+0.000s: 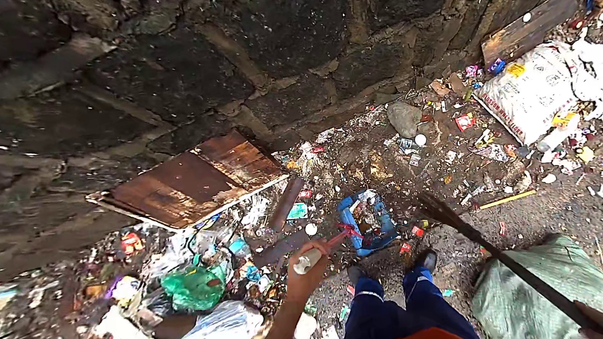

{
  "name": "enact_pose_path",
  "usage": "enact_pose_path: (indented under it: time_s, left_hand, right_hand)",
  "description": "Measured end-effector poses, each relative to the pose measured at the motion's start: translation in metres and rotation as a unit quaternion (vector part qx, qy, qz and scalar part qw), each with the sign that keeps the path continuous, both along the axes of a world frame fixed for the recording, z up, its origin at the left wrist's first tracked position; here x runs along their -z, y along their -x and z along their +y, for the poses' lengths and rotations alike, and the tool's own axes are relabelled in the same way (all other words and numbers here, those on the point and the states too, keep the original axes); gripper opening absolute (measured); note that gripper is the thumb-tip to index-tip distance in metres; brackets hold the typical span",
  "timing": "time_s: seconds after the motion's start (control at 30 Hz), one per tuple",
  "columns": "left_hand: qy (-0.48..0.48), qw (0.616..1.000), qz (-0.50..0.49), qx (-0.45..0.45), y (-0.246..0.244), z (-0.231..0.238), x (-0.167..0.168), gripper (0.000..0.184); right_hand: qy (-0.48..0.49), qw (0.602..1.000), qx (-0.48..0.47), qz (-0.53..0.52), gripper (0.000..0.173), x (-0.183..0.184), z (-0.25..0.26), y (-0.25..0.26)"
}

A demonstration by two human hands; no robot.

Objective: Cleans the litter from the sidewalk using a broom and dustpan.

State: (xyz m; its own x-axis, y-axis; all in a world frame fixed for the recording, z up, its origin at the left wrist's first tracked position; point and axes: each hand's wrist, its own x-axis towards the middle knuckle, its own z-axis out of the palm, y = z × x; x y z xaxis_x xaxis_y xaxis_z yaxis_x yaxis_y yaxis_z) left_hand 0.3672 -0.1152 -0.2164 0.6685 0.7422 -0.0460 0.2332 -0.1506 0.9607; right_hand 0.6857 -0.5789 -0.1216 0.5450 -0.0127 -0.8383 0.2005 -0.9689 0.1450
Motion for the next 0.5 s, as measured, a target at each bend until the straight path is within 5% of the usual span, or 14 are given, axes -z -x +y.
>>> enact_pose_path:
  time_s: [0.13, 0.27, 0.4, 0.5]
  left_hand:
    - [-0.026, 0.998, 0.024, 0.056, 0.014, 0.005, -0.025, 0.004]
    - [-0.067, 0.985, 0.074, 0.143, 0.01, -0.012, -0.014, 0.007]
    - [-0.069, 0.979, 0.077, 0.177, 0.014, -0.016, -0.005, 0.006]
    - [-0.076, 0.972, 0.072, 0.209, 0.02, -0.001, 0.002, 0.007]
  right_hand:
    - [0.086, 0.994, 0.05, -0.032, 0.05, 0.054, 0.023, 0.039]
    - [0.071, 0.993, 0.002, 0.091, 0.048, 0.087, 0.079, 0.12]
    - [-0.06, 0.988, 0.055, 0.13, 0.05, 0.062, 0.056, 0.149]
    - [-0.067, 0.989, 0.11, 0.074, 0.06, 0.023, 0.03, 0.178]
